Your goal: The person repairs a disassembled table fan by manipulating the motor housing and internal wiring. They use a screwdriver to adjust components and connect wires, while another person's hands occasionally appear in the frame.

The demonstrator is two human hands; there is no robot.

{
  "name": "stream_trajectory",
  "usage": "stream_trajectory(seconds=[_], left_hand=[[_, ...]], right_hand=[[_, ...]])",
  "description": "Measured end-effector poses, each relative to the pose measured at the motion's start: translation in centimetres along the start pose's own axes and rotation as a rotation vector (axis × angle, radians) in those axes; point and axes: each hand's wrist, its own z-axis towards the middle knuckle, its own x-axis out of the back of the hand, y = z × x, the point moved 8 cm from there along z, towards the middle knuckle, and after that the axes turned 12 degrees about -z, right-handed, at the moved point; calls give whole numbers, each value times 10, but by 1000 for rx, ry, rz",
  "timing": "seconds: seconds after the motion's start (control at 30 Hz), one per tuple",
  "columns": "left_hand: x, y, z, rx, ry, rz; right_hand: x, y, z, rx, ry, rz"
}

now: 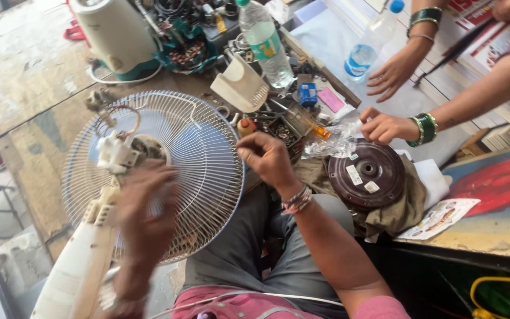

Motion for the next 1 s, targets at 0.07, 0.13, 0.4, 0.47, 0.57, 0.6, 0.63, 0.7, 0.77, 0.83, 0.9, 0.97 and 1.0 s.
stream_trajectory(seconds=[0.07, 0.13, 0.4, 0.47, 0.57, 0.6, 0.63, 0.7, 0.77, 0.83, 0.9, 0.97, 1.0], left_hand=[[-34, -21, -9, 235, -16, -105], [-60, -43, -10, 403, -12, -182], [-75, -66, -11, 374, -20, -221], [-74, -68, -11, 358, -15, -189], [-76, -69, -11, 321, -34, -191], [-76, -70, -11, 319, -35, -183], [-76, -71, -11, 316, -37, -175], [-74, -70, -9, 269, -36, -137], [-72, -66, -6, 180, -30, -85], [-71, -62, -7, 136, -21, -74], [-72, -59, -7, 108, -9, -58], [-73, -56, -7, 106, 0, -44], [-73, -53, -7, 88, 4, -34]], right_hand=[[-26, -12, -11, 25, -126, 100], [-42, -20, -21, 58, -185, 107], [-55, -3, -21, -15, -106, 125], [-57, -1, -21, -18, -109, 113], [-57, -2, -23, -27, -122, 102], [-58, -3, -23, -25, -126, 102], [-58, -4, -23, -23, -134, 77], [-58, -7, -21, -14, -149, 34], [-58, -12, -18, 10, -136, -42], [-56, -20, -18, 51, -106, -126], [-55, -31, -17, 130, -56, -216], [-54, -36, -17, 138, -34, -219], [-53, -38, -18, 139, -23, -220]])
